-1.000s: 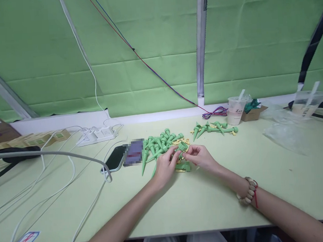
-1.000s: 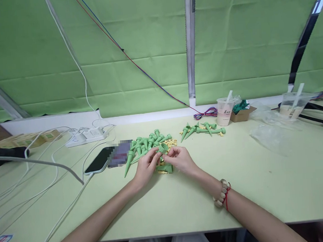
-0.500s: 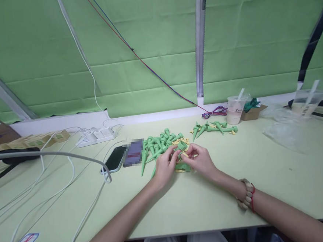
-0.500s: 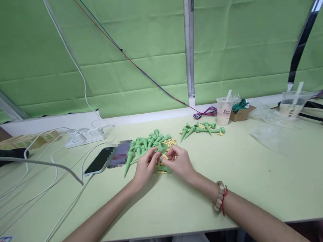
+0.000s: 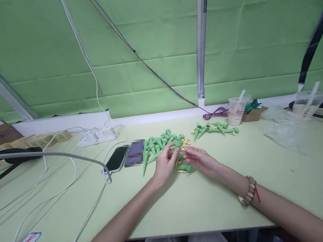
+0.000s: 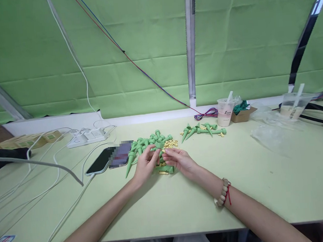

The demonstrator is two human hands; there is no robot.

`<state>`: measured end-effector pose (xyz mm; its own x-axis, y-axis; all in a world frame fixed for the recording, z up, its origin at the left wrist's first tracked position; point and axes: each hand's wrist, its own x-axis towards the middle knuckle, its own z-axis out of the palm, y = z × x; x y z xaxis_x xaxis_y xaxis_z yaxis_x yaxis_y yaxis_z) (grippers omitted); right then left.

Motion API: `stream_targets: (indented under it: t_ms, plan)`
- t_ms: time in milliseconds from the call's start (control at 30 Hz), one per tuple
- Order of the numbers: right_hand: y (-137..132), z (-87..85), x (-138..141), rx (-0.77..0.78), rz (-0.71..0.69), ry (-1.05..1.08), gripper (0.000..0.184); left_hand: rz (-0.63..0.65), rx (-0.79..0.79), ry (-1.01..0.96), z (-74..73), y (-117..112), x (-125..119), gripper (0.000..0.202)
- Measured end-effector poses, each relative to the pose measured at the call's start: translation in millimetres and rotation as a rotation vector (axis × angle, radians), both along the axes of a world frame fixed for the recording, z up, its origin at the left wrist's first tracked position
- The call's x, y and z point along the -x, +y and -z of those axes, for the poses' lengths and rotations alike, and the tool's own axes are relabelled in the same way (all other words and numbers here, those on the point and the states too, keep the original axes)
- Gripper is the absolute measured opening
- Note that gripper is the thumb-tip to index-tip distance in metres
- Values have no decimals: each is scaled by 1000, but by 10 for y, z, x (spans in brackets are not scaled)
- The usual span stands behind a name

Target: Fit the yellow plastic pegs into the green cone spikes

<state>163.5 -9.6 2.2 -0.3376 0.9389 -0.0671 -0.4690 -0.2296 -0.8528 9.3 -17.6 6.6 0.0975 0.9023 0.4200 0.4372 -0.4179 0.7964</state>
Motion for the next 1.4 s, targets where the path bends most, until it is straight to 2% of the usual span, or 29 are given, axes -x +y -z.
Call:
stream_targets:
  t_ms: [133,300,333,400,500,567,633,700,767,867,933,967,1033,1167,1267,1333,1400]
  plan:
    - [36,13,-35,-116,29,-147,21,5,21,29,22,-2,-4,40]
    - [9,-13,-57,-482,216,-406,20,1,50,41,47,10,-7,40]
    - [3,-20,-54,-515,239,-417,20,-1,50,36,46,12,-7,40]
    - [0,-34,-47,-447,211,-375,25,-4,35,25,38,13,-6,40]
    - [19,-48,-45,-197,85,-249,34,1,16,30,21,7,-3,40]
    - [33,-49,-53,-97,6,-172,33,4,6,34,18,1,-3,40]
    - [42,-39,-61,-80,-59,-120,29,0,-11,40,24,-1,-2,39]
    - [42,-20,-62,-112,-56,-131,27,-15,-32,58,39,2,1,38]
    - [28,1,-55,-199,31,-219,28,-33,-44,75,59,10,4,37]
    - [-14,12,-38,-488,241,-423,24,-54,-36,94,83,20,5,38]
    - [-41,-1,-27,-626,328,-495,22,-62,-27,93,82,19,1,39]
    - [-48,-13,-24,-629,335,-500,23,-64,-25,84,76,17,-2,40]
    - [-47,-43,-22,-511,280,-465,29,-62,-21,58,56,11,-6,40]
    - [-16,-79,-39,-193,22,-317,38,-52,-25,49,16,4,3,40]
    - [-5,-61,-49,-100,-118,-224,31,-41,-53,110,17,3,14,40]
    - [-1,-32,-45,-93,-122,-234,26,-47,-77,163,29,0,15,40]
    - [5,2,-35,-141,-39,-292,24,-60,-88,206,40,-5,9,41]
